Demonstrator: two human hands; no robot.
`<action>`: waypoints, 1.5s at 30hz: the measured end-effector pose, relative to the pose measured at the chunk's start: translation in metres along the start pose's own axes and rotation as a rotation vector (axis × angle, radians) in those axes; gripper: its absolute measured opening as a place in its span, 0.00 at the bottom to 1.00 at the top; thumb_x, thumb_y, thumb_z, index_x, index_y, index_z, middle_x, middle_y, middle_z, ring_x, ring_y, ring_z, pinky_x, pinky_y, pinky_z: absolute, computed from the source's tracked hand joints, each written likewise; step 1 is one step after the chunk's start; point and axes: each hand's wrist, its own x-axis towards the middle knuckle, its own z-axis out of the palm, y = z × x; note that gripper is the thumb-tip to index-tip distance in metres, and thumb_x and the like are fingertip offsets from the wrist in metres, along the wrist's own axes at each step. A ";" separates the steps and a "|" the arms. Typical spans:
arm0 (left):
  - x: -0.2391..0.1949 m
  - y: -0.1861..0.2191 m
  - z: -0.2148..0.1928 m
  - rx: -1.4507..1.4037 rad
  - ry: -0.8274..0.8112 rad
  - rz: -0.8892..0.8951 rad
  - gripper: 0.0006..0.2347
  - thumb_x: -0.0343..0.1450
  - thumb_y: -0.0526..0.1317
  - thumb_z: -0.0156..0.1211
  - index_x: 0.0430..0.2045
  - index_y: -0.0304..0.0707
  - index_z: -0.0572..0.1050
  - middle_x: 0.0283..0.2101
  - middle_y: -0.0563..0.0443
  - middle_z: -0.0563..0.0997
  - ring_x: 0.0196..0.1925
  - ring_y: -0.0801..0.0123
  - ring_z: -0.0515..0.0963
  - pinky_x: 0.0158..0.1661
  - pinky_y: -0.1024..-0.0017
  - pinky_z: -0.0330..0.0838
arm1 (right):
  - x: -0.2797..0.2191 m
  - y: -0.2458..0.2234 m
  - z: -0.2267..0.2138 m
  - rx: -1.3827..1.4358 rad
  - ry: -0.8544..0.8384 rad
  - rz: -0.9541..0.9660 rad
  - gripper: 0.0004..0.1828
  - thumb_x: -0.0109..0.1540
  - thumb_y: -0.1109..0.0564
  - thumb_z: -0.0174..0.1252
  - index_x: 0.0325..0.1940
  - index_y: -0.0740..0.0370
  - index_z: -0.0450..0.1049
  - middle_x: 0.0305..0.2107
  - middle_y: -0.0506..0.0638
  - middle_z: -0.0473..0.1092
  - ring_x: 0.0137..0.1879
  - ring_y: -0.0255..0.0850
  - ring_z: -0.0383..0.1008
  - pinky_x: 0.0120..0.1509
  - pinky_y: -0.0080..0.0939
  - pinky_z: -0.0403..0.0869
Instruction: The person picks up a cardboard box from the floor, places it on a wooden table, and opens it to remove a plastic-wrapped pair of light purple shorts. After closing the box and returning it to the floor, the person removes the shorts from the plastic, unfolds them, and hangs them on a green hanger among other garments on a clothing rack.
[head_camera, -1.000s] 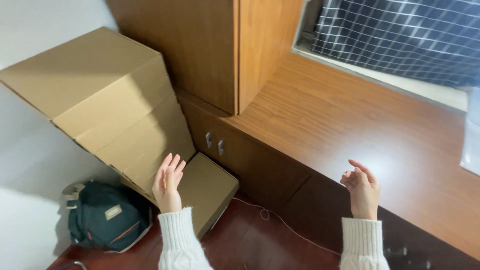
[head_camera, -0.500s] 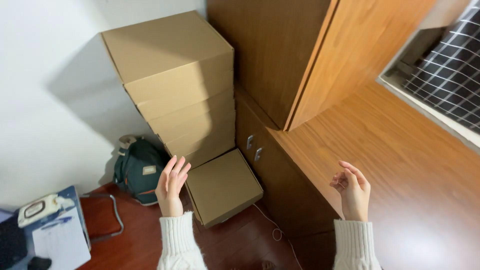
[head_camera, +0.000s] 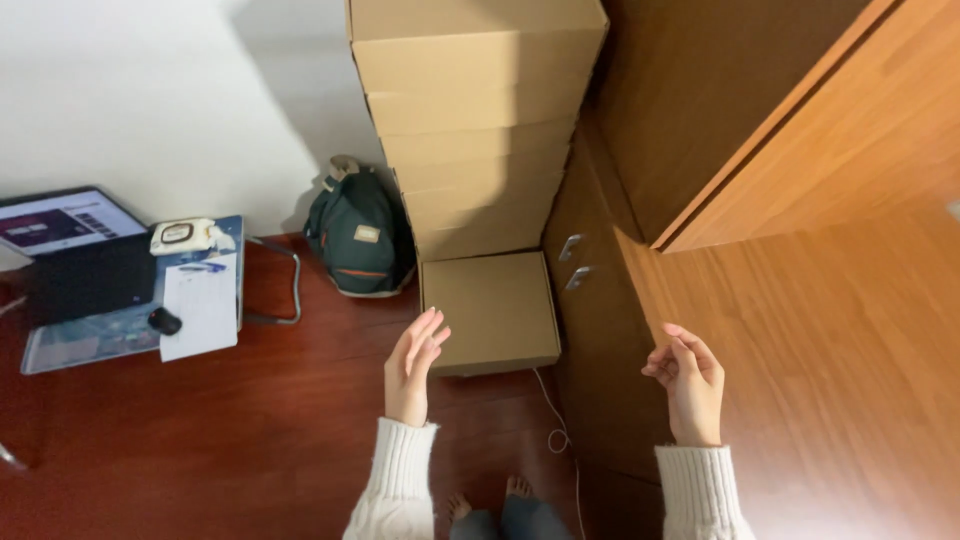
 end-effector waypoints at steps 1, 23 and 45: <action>-0.001 -0.005 -0.004 0.007 0.012 -0.017 0.19 0.66 0.43 0.47 0.50 0.34 0.65 0.51 0.35 0.70 0.52 0.46 0.69 0.51 0.49 0.57 | -0.002 0.004 0.005 -0.007 -0.005 0.021 0.12 0.62 0.63 0.40 0.46 0.67 0.67 0.17 0.57 0.63 0.23 0.41 0.66 0.33 0.41 0.73; 0.044 -0.276 -0.101 0.117 0.289 -0.722 0.22 0.61 0.43 0.49 0.49 0.35 0.66 0.54 0.45 0.70 0.55 0.64 0.71 0.52 0.68 0.63 | 0.021 0.272 0.048 -0.121 0.105 0.600 0.20 0.59 0.61 0.43 0.55 0.70 0.60 0.39 0.64 0.66 0.45 0.50 0.67 0.50 0.49 0.69; 0.145 -0.487 -0.116 -0.068 0.412 -1.042 0.32 0.60 0.46 0.49 0.59 0.47 0.46 0.63 0.50 0.54 0.62 0.60 0.59 0.57 0.62 0.56 | 0.165 0.513 0.016 0.045 0.337 0.922 0.48 0.47 0.38 0.50 0.66 0.45 0.38 0.58 0.64 0.48 0.64 0.50 0.54 0.62 0.56 0.60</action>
